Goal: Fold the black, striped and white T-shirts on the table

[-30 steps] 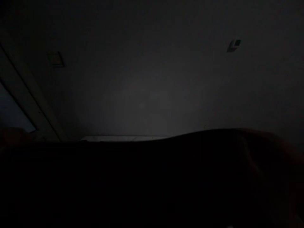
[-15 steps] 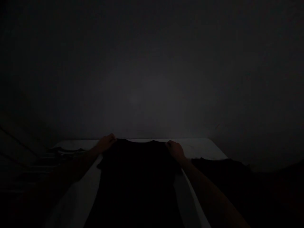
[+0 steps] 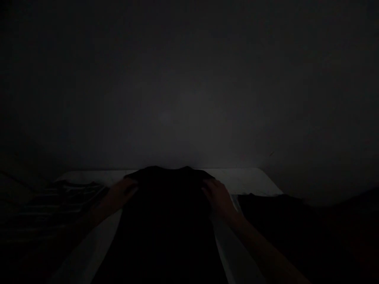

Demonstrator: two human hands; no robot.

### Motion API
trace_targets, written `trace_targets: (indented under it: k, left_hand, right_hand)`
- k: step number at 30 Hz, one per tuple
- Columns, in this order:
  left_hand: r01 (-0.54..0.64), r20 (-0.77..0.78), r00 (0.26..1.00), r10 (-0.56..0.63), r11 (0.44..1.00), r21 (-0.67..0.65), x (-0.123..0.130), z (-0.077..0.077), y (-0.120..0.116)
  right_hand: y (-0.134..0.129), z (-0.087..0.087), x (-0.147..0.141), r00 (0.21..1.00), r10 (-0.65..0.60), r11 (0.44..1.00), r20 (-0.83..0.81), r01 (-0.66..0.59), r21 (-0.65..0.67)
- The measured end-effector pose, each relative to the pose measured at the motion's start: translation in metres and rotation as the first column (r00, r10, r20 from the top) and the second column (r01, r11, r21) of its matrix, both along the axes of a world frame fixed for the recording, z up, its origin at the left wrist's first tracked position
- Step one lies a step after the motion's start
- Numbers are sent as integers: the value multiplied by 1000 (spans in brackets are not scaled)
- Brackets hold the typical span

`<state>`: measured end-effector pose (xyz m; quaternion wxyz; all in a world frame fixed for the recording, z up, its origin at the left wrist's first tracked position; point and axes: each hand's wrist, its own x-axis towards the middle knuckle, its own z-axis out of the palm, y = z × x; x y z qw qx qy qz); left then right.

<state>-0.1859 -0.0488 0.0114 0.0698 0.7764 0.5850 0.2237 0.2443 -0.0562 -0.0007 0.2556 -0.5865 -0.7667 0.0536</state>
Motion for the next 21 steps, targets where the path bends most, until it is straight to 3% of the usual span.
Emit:
trace_targets:
  k: [2,4,6,8,10,13,21]
  left_hand:
    - [158,-26,987,-161,984,-82,-20,-16,-70]
    - [224,-56,972,-230,970,-91,-42,-39,-140]
    - [174,-77,982,-175,985,-22,-61,-63,-198]
    - [132,-75,989,-129,991,27,-73,-82,-238]
    - [97,-55,994,-94,995,39,-75,-91,-258]
    - [48,8,999,-48,999,4,-62,-88,-264]
    - [-45,178,982,62,994,-98,-26,-55,-263]
  right_hand:
    - [-66,-4,7,990,121,989,-74,-127,-80]
    - [-133,-12,16,975,171,962,-146,-197,-189]
    - [-189,-22,28,979,143,945,-148,-180,-274]
    - [-227,-35,37,987,106,944,-117,-137,-301]
    - [-248,-47,41,994,56,952,-92,-81,-294]
    - [-257,-57,37,997,-9,957,-79,-15,-290]
    - [-253,-41,29,986,26,971,-166,-65,-230]
